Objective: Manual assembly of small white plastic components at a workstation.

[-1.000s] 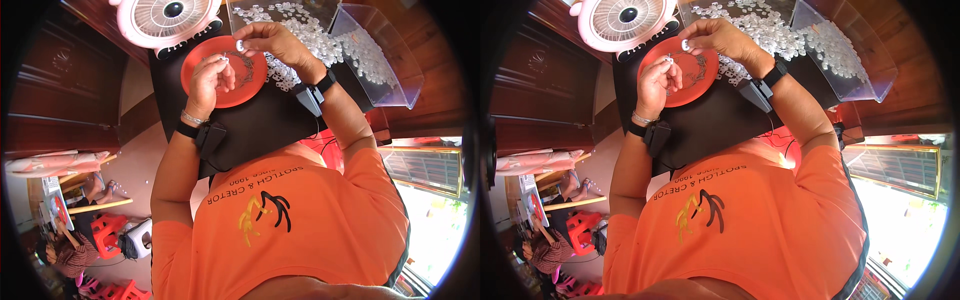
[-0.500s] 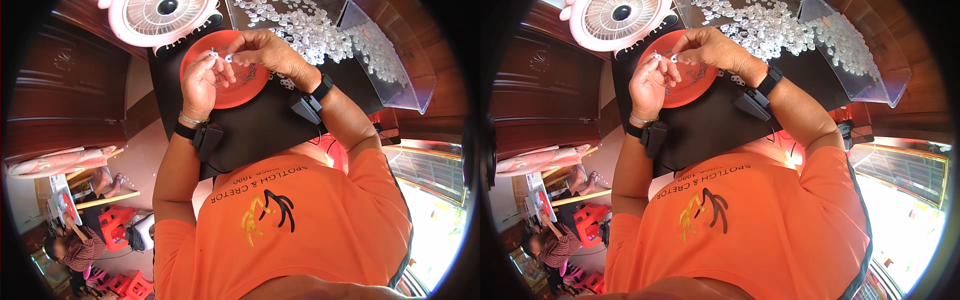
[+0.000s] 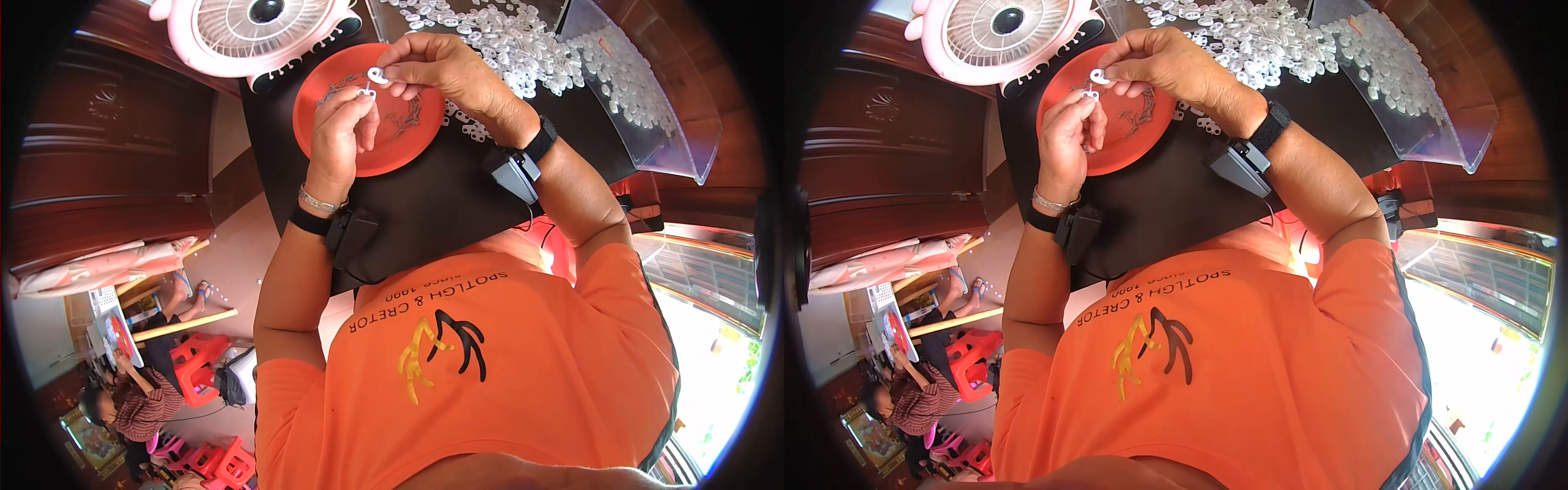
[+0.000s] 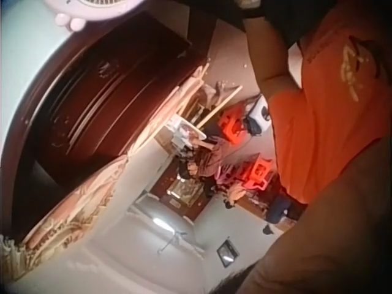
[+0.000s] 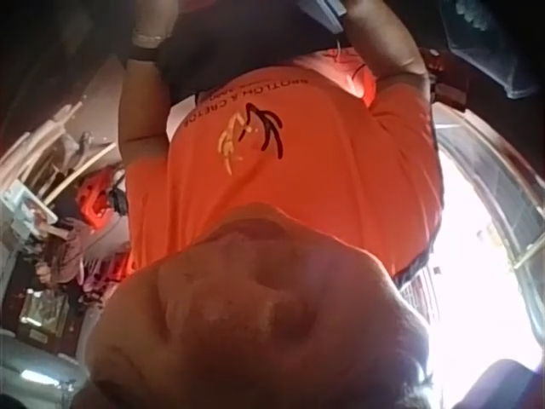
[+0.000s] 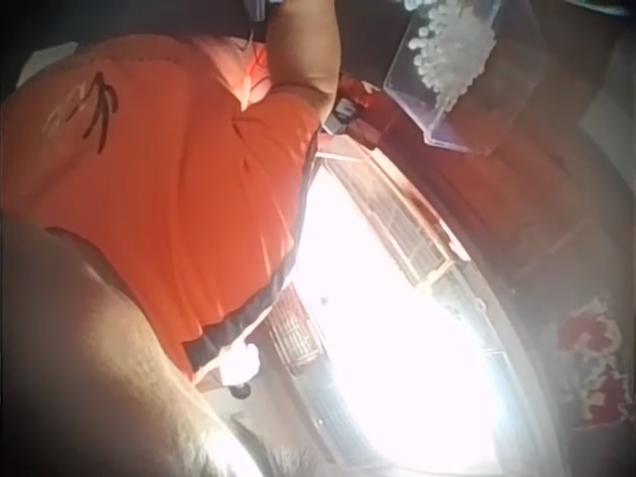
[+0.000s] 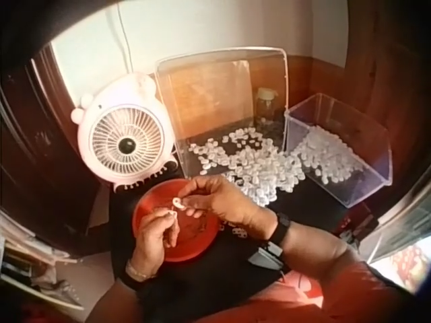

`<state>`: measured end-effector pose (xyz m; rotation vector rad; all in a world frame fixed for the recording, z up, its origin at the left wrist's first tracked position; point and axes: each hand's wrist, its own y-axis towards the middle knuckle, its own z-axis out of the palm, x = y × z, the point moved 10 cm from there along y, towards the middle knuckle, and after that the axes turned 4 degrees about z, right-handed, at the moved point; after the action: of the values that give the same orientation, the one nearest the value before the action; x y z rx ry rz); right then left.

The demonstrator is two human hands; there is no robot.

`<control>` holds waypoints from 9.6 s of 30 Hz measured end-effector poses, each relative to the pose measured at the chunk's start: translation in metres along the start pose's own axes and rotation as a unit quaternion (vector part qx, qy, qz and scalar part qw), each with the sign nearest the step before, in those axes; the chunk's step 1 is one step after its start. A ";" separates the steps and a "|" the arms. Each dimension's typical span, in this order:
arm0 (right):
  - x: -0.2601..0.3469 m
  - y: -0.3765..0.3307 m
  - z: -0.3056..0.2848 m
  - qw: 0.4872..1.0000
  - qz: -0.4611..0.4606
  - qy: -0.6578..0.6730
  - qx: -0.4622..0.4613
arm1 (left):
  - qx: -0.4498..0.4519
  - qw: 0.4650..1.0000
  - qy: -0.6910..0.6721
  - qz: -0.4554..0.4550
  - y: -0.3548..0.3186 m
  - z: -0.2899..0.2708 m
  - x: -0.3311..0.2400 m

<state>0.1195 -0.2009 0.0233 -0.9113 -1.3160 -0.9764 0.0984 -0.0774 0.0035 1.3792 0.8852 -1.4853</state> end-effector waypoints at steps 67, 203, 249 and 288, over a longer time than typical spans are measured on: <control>0.013 -0.006 0.018 0.989 -0.060 -0.121 0.053 | 0.053 0.998 0.039 -0.017 -0.004 0.011 0.000; 0.029 0.021 0.030 0.998 -0.061 -0.006 0.035 | 0.015 0.995 -0.092 0.043 0.001 0.000 -0.007; 0.004 0.011 0.017 0.887 -0.110 -0.447 -0.046 | -0.079 0.990 -0.101 0.058 0.005 -0.035 -0.013; 0.004 -0.002 -0.005 0.999 0.010 -0.041 -0.019 | 0.004 1.000 -0.015 -0.011 -0.003 0.002 -0.001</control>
<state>0.1191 -0.2062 0.0271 -1.0012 -1.3578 -0.9605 0.0951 -0.0783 0.0047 1.3534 0.8791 -1.5232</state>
